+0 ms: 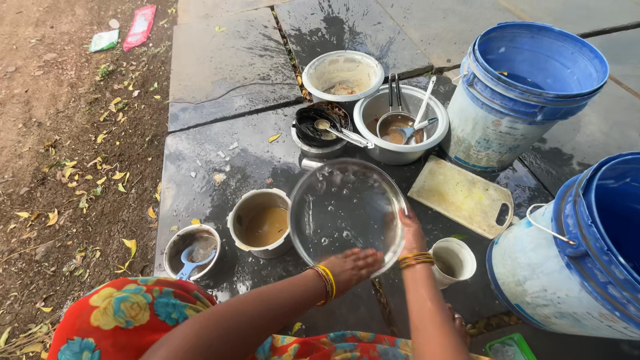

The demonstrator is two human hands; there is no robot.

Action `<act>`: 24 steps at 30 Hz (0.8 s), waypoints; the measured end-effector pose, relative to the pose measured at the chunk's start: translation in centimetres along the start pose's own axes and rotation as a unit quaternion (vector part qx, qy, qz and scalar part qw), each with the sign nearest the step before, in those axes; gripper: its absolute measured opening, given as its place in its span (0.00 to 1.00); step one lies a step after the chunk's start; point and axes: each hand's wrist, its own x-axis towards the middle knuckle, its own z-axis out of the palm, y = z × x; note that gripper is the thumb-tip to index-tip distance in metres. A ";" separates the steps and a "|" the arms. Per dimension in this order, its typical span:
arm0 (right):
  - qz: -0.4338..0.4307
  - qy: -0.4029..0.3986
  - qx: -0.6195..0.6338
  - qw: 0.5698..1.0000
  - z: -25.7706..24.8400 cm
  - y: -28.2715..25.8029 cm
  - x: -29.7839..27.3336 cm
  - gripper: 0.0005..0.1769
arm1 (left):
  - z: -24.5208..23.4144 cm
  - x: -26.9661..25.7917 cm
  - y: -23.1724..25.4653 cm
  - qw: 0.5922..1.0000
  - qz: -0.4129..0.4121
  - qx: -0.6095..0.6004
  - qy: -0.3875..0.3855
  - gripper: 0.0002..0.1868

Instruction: The person washes various metal plates, bowls, and a pressure cooker by hand using a green scrub pad and soap from a small container.

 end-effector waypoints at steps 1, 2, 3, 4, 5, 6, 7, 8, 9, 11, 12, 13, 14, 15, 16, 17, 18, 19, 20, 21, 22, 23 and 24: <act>0.001 0.002 -0.001 1.000 1.1 2.4 0.0 0.16 | 0.5 0.7 -0.5 1.000 0.001 -0.002 0.000 0.39; -0.051 0.044 -0.021 0.998 2.8 6.5 0.5 0.19 | 0.3 2.1 -1.6 0.987 -0.151 -0.023 0.042 0.36; -0.105 0.083 -0.040 0.990 3.8 8.7 1.4 0.22 | -0.5 3.2 -2.5 0.950 -0.298 -0.041 0.084 0.34; -0.107 0.083 -0.040 0.990 3.0 8.3 1.8 0.22 | -1.5 3.4 -2.6 0.950 -0.297 -0.041 0.086 0.34; -0.078 0.086 -0.051 0.992 1.6 7.8 1.8 0.19 | -2.8 3.1 -2.0 0.969 -0.247 0.009 0.005 0.35; -0.035 0.082 -0.046 0.995 -0.2 6.6 2.0 0.17 | -4.4 2.7 -1.3 0.976 -0.194 0.059 -0.075 0.35; 0.008 0.080 -0.031 0.996 -2.1 5.5 1.8 0.14 | -6.3 2.4 0.0 0.976 -0.194 0.056 -0.078 0.35; 0.024 0.071 -0.013 0.997 -4.0 4.9 1.4 0.12 | -8.3 2.3 1.6 0.974 -0.112 0.086 -0.178 0.25; 0.031 0.062 0.010 0.998 -5.2 4.5 1.6 0.11 | -10.7 2.5 2.4 0.955 -0.028 0.120 -0.272 0.17; 0.018 0.068 0.049 0.996 -7.0 4.5 2.5 0.11 | -15.2 2.9 3.8 0.967 0.028 0.152 -0.200 0.11; -0.004 0.068 0.072 0.995 -7.6 4.7 2.7 0.12 | -17.0 3.0 4.5 0.972 0.083 0.179 -0.127 0.07; -0.052 0.051 0.105 0.992 -7.9 4.3 2.9 0.14 | -18.6 3.0 4.3 0.972 0.085 0.182 -0.125 0.07; -0.105 0.022 0.136 0.985 -7.8 3.9 3.2 0.16 | -19.9 2.7 3.2 0.984 0.063 0.121 -0.113 0.06; -0.180 0.016 0.158 0.971 -7.4 3.6 2.8 0.18 | -20.4 2.1 1.8 0.992 0.042 0.059 -0.102 0.08; -0.165 -0.048 0.210 0.962 -6.4 2.2 2.9 0.18 | -20.6 1.6 -0.7 0.994 -0.075 -0.027 -0.075 0.11; -0.149 -0.111 0.262 0.947 -4.7 0.2 3.1 0.19 | -19.8 0.1 -3.2 0.974 -0.191 -0.114 -0.048 0.15; -0.147 -0.035 0.243 0.958 -2.4 -1.8 2.6 0.17 | -18.3 -2.4 -5.7 0.924 -0.259 -0.228 0.165 0.26; -0.145 0.037 0.221 0.964 0.7 -4.0 2.2 0.15 | -16.2 -4.1 -8.1 0.856 -0.375 -0.310 0.177 0.21; -0.103 -0.021 0.131 0.986 4.5 -5.3 1.5 0.14 | -14.1 -5.6 -10.9 0.829 -0.428 -0.322 0.163 0.20; -0.057 -0.076 0.037 0.995 8.3 -6.0 0.4 0.13 | -11.1 -6.6 -12.1 0.734 -0.449 -0.459 0.221 0.21; -0.036 -0.142 -0.060 0.987 11.5 -6.6 -1.3 0.11 | -8.4 -7.1 -13.1 0.617 -0.457 -0.580 0.272 0.22; -0.013 -0.206 -0.156 0.966 14.1 -7.0 -2.7 0.13 | -6.2 -7.0 -14.1 0.617 -0.458 -0.581 0.270 0.22; -0.012 -0.205 -0.156 0.966 16.1 -7.5 -3.5 0.13 | -4.7 -6.8 -14.7 0.737 -0.393 -0.461 0.301 0.23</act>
